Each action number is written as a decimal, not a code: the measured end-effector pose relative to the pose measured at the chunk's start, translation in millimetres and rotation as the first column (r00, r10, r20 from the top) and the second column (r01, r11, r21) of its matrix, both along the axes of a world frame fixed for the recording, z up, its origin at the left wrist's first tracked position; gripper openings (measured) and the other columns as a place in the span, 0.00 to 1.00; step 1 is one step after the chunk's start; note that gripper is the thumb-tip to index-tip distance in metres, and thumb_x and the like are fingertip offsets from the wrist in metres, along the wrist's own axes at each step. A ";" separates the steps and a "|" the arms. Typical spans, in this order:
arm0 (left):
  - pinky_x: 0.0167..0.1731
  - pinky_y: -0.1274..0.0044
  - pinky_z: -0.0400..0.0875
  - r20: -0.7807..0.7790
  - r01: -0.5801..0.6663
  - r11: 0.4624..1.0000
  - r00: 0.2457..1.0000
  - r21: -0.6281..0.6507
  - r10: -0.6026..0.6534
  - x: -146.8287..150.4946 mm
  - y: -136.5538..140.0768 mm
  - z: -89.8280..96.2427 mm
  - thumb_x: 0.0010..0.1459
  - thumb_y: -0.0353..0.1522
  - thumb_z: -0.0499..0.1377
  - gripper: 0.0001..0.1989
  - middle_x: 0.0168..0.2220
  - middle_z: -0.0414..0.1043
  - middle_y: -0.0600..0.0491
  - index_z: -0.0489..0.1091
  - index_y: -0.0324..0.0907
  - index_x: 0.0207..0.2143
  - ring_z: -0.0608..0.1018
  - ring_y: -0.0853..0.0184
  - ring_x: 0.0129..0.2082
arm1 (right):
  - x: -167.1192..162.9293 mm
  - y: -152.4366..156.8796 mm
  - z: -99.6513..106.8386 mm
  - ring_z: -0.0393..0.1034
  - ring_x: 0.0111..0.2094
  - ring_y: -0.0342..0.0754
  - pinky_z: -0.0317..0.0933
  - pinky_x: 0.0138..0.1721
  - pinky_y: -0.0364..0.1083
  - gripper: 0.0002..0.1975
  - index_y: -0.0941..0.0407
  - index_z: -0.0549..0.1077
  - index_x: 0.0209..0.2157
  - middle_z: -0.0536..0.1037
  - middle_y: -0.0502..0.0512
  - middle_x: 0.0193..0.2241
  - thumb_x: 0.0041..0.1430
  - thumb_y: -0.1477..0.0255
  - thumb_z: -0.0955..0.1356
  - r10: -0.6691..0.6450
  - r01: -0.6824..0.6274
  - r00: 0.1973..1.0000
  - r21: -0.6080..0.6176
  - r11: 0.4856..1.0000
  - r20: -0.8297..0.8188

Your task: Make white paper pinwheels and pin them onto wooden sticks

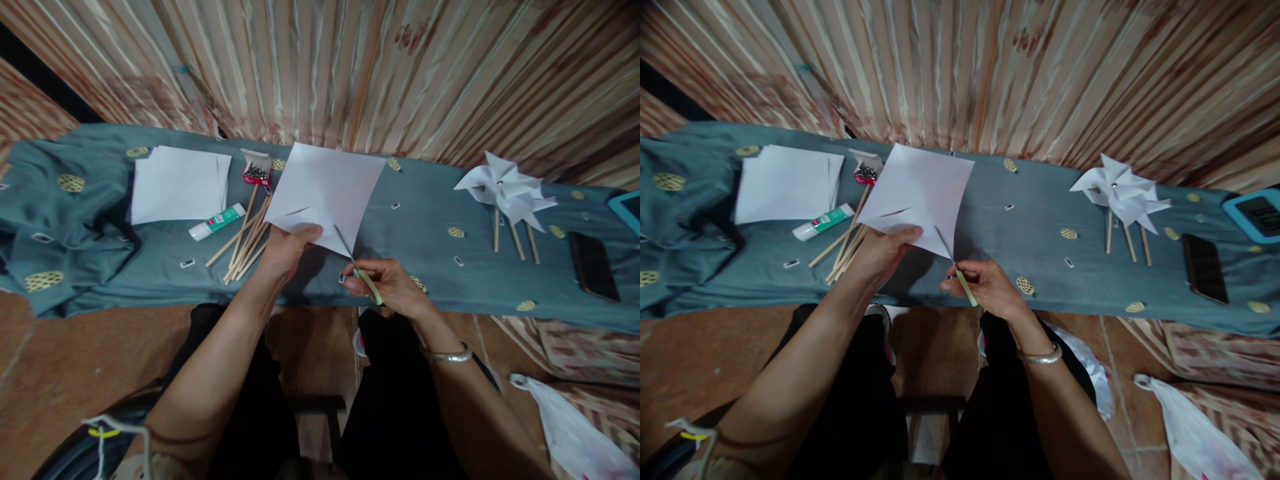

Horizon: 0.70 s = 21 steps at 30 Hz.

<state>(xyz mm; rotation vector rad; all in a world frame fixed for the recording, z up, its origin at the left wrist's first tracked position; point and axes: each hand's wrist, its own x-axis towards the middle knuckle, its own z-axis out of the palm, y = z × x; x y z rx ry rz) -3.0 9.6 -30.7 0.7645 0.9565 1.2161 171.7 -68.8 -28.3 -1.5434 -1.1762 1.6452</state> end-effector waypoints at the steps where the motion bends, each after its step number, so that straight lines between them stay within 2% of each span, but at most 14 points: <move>1: 0.33 0.75 0.72 0.006 0.003 1.000 1.000 0.002 -0.003 -0.1 0.1 0.3 0.33 0.27 0.67 0.24 0.29 0.74 0.55 0.72 0.41 0.39 0.76 0.65 0.32 | -0.1 0.2 -0.2 0.65 0.23 0.39 0.60 0.25 0.40 0.23 0.57 0.75 0.29 0.72 0.45 0.21 0.35 0.56 0.79 -0.001 0.001 1.000 -0.001 1.000 0.003; 7: 0.29 0.76 0.71 -0.001 -0.017 1.000 1.000 -0.010 0.017 -0.8 1.4 -0.6 0.32 0.28 0.67 0.26 0.30 0.73 0.56 0.70 0.41 0.40 0.75 0.66 0.30 | -0.9 0.9 -2.3 0.65 0.21 0.39 0.59 0.23 0.40 0.24 0.57 0.75 0.29 0.73 0.46 0.19 0.34 0.55 0.79 -0.020 0.020 1.000 -0.004 1.000 -0.005; 21: 0.33 0.75 0.70 -0.040 0.040 0.999 0.998 -0.019 -0.041 1.3 -4.5 -4.2 0.33 0.29 0.68 0.18 0.30 0.74 0.55 0.72 0.41 0.32 0.75 0.67 0.31 | 0.4 1.5 -4.7 0.71 0.24 0.41 0.68 0.29 0.42 0.26 0.57 0.77 0.31 0.77 0.48 0.23 0.31 0.55 0.80 -0.065 0.064 0.997 -0.030 0.997 -0.051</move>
